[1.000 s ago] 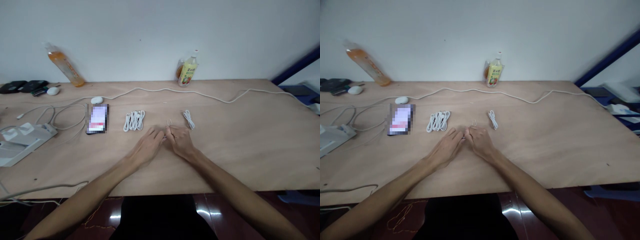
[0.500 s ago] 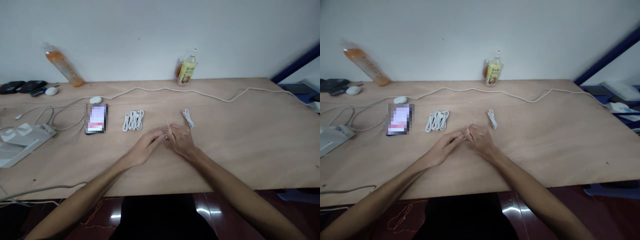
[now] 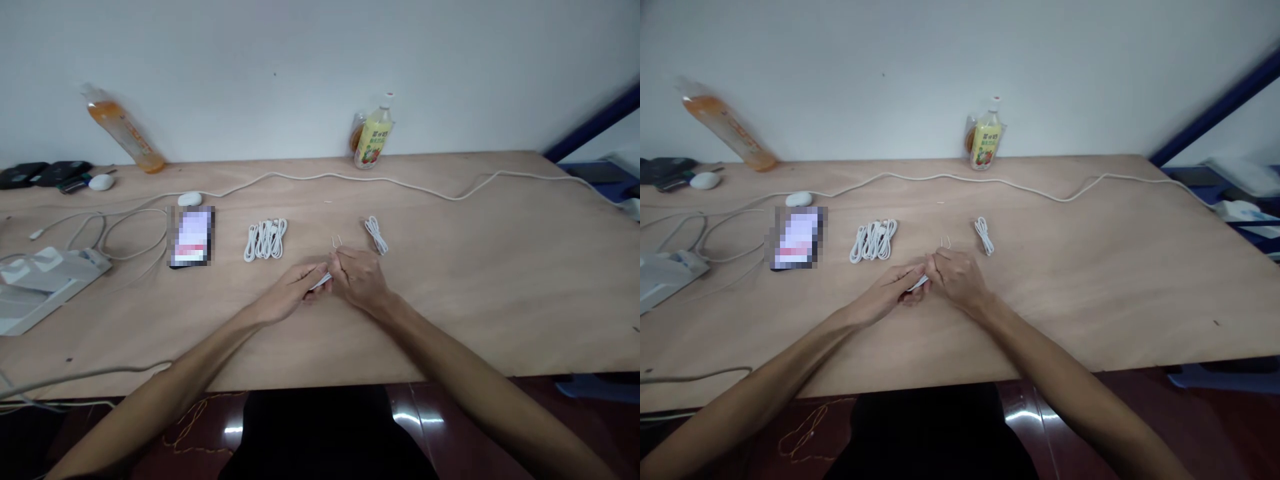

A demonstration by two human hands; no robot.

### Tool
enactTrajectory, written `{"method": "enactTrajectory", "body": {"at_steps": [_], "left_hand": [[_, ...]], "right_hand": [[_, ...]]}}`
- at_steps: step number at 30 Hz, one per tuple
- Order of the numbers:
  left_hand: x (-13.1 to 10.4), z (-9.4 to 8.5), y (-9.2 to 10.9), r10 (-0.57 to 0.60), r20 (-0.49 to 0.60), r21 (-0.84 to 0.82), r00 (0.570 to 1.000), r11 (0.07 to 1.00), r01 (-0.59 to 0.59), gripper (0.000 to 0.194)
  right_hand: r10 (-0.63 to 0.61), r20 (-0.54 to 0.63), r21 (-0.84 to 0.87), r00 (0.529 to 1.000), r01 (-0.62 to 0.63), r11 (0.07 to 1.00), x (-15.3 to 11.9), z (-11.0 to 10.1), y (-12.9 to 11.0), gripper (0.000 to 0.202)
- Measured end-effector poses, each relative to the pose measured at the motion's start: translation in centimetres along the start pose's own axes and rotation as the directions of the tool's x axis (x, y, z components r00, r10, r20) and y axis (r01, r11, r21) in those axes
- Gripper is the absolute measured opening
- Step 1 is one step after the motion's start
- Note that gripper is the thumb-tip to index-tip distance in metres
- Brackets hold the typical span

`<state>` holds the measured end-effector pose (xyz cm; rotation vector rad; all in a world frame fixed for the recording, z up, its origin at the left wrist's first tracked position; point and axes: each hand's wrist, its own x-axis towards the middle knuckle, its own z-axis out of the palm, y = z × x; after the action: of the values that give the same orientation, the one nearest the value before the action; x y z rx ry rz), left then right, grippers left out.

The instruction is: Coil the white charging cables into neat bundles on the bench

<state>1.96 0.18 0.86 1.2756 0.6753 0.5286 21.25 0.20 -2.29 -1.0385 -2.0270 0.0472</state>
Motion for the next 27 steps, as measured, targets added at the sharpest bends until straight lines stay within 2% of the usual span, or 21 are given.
{"method": "enactTrajectory", "body": {"at_steps": [5, 8, 12, 15, 18, 21, 27], "left_hand": [[0.11, -0.34, -0.14, -0.094, 0.092, -0.125, 0.991, 0.987, 0.105, 0.051], [0.03, -0.24, -0.07, -0.133, 0.129, -0.192, 0.983, 0.969, 0.156, 0.047], [-0.17, -0.08, 0.32, -0.149, 0.116, -0.164, 0.982, 0.972, 0.167, 0.049], [-0.33, -0.02, 0.59, -0.154, 0.113, -0.138, 0.982, 0.976, 0.169, 0.048], [-0.49, 0.07, 0.57, -0.14, 0.061, -0.066, 0.988, 0.987, 0.144, 0.048], [-0.62, 0.22, 0.36, -0.111, 0.004, 0.0, 0.994, 0.994, 0.111, 0.047], [-0.62, 0.65, 0.01, -0.099, -0.003, -0.01, 0.995, 0.995, 0.099, 0.052]], "right_hand": [[-0.085, -0.046, -0.013, 0.995, 0.085, 0.996, 0.04, 0.02, -0.03, 0.049], [-0.07, -0.021, -0.029, 0.997, 0.069, 0.997, 0.0, 0.07, 0.09, 0.051], [-0.008, 0.034, -0.011, 0.999, 0.008, 1.0, 0.02, 0.12, 0.15, 0.049], [-0.015, 0.02, 0.021, 1.0, 0.015, 1.0, 0.13, 0.19, 0.06, 0.049], [-0.017, 0.0, 0.048, 1.0, 0.017, 0.999, 0.21, 0.3, -0.01, 0.048], [0.012, 0.028, 0.06, 1.0, -0.014, 0.998, 0.18, 0.4, 0.06, 0.048], [0.033, 0.069, 0.083, 0.997, -0.039, 0.996, 0.14, 0.4, 0.1, 0.049]]}}
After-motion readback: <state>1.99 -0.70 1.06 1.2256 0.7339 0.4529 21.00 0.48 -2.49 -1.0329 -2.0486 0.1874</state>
